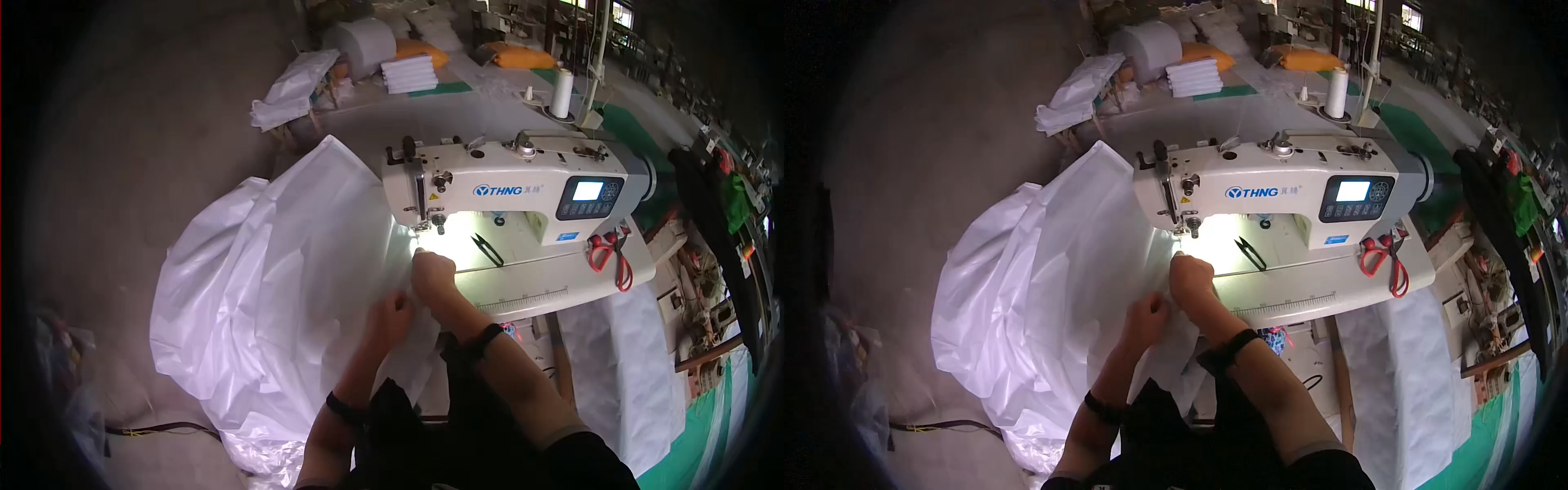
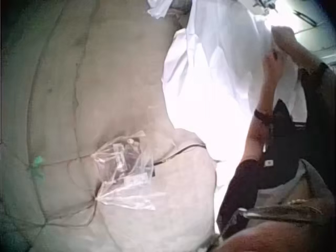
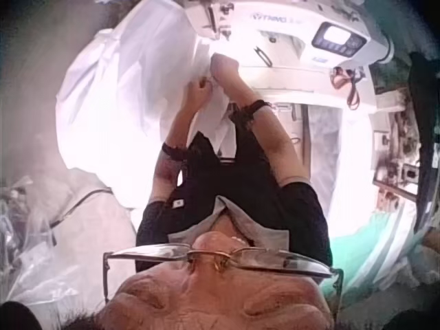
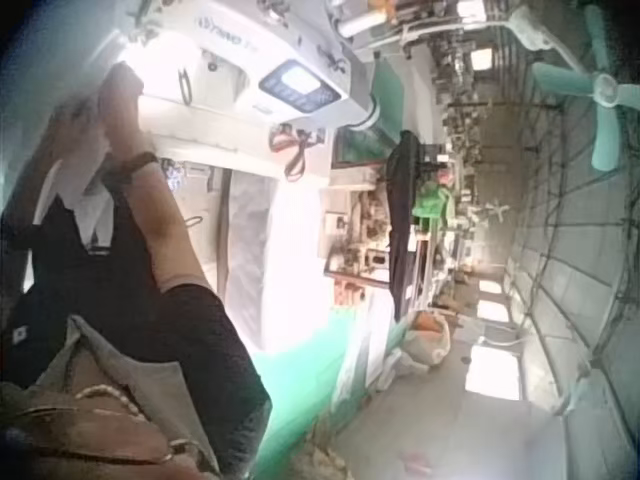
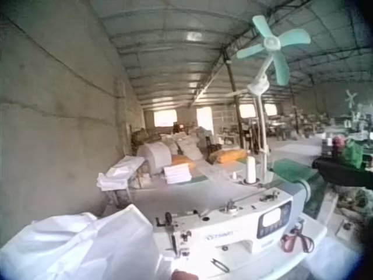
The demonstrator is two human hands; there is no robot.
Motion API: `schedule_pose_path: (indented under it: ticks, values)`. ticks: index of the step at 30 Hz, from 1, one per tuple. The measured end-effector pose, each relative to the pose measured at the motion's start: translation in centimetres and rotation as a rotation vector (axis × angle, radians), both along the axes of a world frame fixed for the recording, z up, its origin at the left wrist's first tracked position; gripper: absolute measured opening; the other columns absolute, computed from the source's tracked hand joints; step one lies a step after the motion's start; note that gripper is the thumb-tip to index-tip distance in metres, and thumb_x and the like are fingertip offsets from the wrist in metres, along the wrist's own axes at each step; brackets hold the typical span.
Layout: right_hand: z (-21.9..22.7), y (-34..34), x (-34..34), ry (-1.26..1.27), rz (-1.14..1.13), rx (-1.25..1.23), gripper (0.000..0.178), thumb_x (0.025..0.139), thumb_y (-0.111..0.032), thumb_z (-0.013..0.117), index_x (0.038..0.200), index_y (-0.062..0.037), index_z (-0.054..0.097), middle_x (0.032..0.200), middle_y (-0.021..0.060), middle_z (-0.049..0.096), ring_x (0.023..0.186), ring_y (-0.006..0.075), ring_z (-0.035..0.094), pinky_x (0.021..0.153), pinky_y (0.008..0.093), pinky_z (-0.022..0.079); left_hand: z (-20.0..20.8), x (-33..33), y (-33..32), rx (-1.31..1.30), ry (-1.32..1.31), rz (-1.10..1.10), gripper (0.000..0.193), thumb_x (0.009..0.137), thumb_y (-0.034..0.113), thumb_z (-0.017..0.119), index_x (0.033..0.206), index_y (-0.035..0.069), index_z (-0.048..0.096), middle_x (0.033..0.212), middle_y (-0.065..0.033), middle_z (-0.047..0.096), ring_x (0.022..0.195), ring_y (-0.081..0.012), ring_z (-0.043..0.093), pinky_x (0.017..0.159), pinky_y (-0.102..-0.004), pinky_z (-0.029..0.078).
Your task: Sewing together large white plastic/vinyl sheets using an industrial sewing machine.
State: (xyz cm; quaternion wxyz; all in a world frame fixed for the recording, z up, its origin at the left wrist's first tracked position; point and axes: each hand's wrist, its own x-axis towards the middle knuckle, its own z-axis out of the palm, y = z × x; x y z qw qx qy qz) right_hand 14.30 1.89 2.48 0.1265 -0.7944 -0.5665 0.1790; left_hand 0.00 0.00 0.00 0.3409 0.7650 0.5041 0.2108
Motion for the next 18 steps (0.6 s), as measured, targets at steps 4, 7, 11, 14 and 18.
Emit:
schedule_pose_path:
  ticks: [4,7,11,14,18]
  values:
    - [-2.1,-2.3,-0.1,0.061,-0.077,0.472,0.022,0.086,-0.019,0.045,0.088,-0.0029,0.060,0.082,0.0188,0.061,0.077,0.0322,0.061,0.072,0.0428,0.048,1.5,1.0,1.2,-0.159,-0.334,0.058,0.021,0.081,0.020,0.057,0.090,0.002,0.064,0.080,-0.0114,0.066,0.076,-0.0266,0.063,0.071,-0.0359,0.048]
    - [-3.2,-7.8,0.5,0.330,0.316,0.475,0.017,0.083,-0.015,0.046,0.081,-0.0019,0.057,0.074,0.0175,0.057,0.068,0.0373,0.056,0.059,0.0429,0.045,3.0,2.2,1.8,-0.368,-0.632,0.046,0.022,0.082,0.018,0.057,0.091,-0.001,0.062,0.073,-0.0083,0.061,0.071,-0.0213,0.060,0.070,-0.0345,0.048]
    - [-7.1,-13.5,-2.7,1.418,0.214,0.101,0.023,0.080,-0.014,0.055,0.101,-0.0045,0.057,0.091,0.0088,0.061,0.084,0.0239,0.060,0.075,0.0347,0.048,2.9,2.0,-2.5,-0.010,-0.473,0.058,0.025,0.084,0.018,0.058,0.099,-0.001,0.058,0.081,-0.0121,0.060,0.074,-0.0223,0.058,0.067,-0.0348,0.047]
    - [-11.5,-13.8,-4.1,1.063,0.763,0.202,0.037,0.081,-0.014,0.060,0.116,-0.0084,0.053,0.106,0.0051,0.061,0.100,0.0232,0.058,0.088,0.0367,0.046,-0.5,-2.3,-7.1,0.482,-0.407,-0.085,0.031,0.083,0.015,0.059,0.110,0.001,0.053,0.101,-0.0177,0.057,0.092,-0.0345,0.055,0.079,-0.0420,0.044]
    - [-13.7,-11.9,-10.8,1.375,0.500,-0.086,0.038,0.081,-0.013,0.059,0.118,-0.0080,0.051,0.108,0.0061,0.059,0.101,0.0234,0.057,0.088,0.0367,0.046,-7.4,-13.6,-12.6,0.665,0.257,-0.013,0.043,0.076,0.025,0.066,0.111,0.003,0.056,0.107,-0.0161,0.056,0.098,-0.0342,0.054,0.085,-0.0507,0.038]
